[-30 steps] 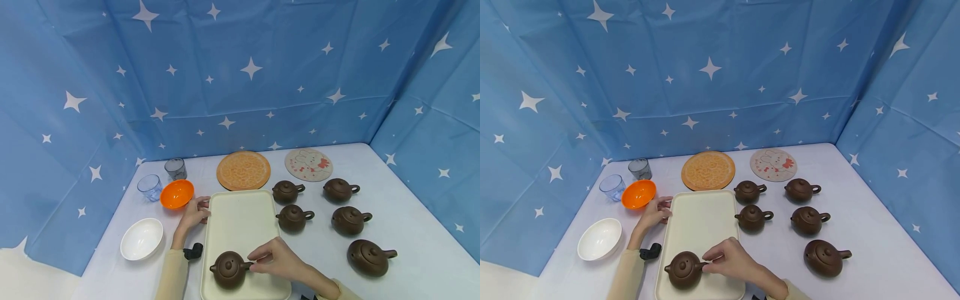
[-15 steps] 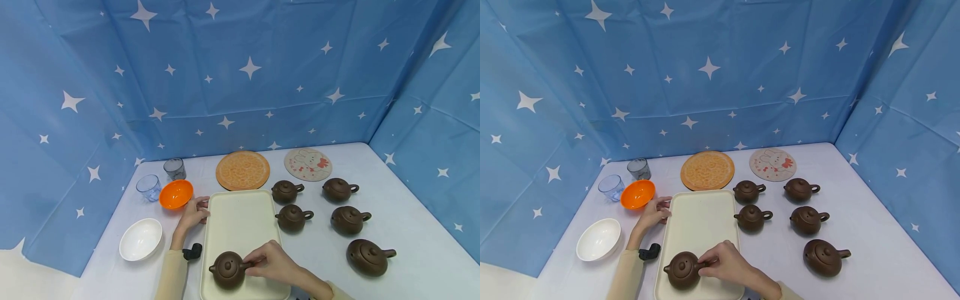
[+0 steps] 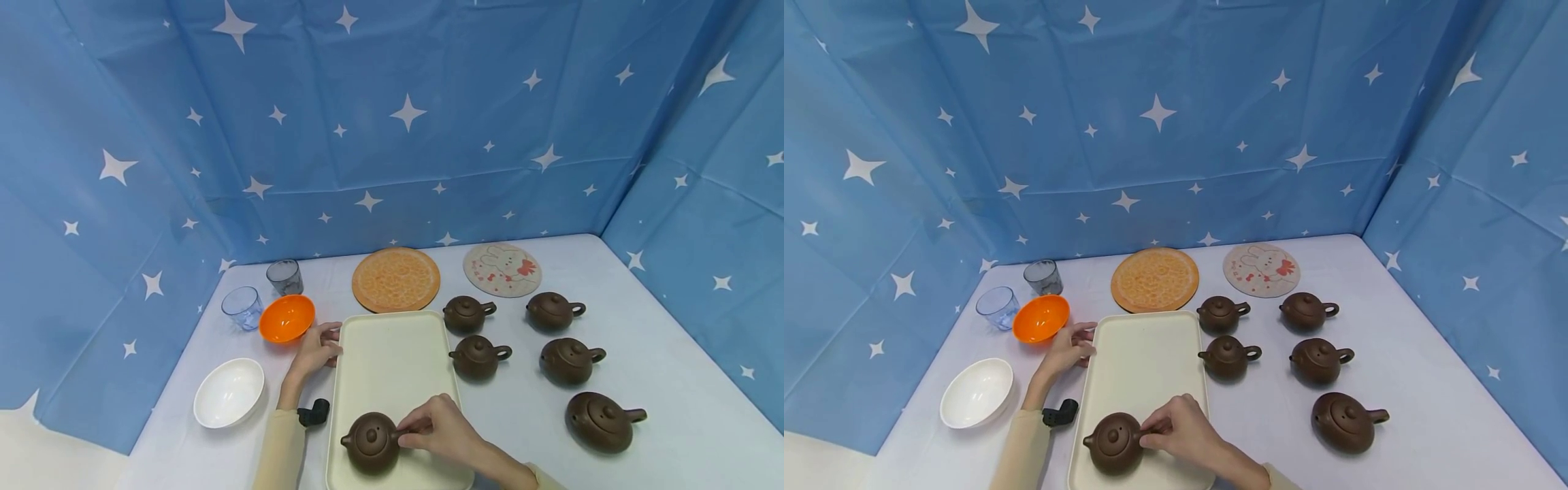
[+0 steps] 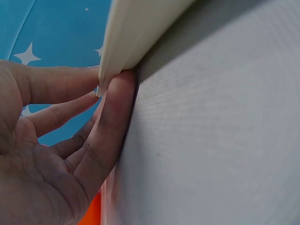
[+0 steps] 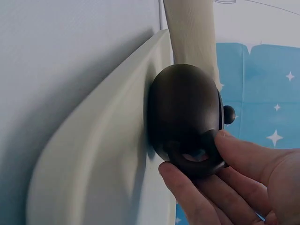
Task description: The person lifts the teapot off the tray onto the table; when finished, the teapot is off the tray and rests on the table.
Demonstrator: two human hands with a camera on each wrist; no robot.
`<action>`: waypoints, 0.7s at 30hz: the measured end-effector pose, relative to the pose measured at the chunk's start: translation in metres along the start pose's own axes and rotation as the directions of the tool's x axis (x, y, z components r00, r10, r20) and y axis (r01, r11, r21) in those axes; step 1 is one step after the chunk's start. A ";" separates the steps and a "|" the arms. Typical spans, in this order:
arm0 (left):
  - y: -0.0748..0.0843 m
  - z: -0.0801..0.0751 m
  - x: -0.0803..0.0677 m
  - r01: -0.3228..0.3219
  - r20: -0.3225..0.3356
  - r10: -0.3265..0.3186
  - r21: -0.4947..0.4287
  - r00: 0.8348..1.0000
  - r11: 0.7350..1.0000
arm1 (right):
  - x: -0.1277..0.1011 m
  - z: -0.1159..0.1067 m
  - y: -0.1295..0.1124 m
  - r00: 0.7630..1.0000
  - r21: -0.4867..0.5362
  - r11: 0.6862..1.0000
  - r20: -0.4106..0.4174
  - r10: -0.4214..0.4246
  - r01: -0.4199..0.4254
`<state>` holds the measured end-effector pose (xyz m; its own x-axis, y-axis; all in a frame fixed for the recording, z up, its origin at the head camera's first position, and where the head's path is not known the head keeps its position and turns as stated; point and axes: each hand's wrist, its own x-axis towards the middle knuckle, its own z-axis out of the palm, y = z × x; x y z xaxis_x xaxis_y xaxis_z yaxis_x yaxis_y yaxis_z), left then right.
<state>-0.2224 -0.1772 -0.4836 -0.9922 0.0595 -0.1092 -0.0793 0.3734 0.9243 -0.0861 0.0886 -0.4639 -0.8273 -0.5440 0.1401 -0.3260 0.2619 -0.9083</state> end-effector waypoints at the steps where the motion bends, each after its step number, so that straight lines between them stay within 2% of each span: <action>1: 0.000 0.000 0.000 -0.001 -0.001 0.001 0.003 1.000 1.000 | 0.000 0.000 0.000 1.000 0.006 1.000 0.000 -0.001 0.001; 12: 0.001 0.000 -0.001 0.004 -0.002 -0.004 0.009 1.000 1.000 | 0.001 -0.002 -0.001 1.000 0.028 0.999 -0.009 -0.025 0.026; 21: -0.001 0.000 0.000 0.006 0.001 -0.006 0.013 1.000 1.000 | -0.006 -0.029 -0.001 1.000 0.074 0.997 -0.010 0.010 -0.009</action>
<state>-0.2225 -0.1774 -0.4844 -0.9916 0.0581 -0.1153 -0.0842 0.3856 0.9188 -0.0941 0.1150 -0.4521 -0.8349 -0.5337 0.1347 -0.2834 0.2070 -0.9364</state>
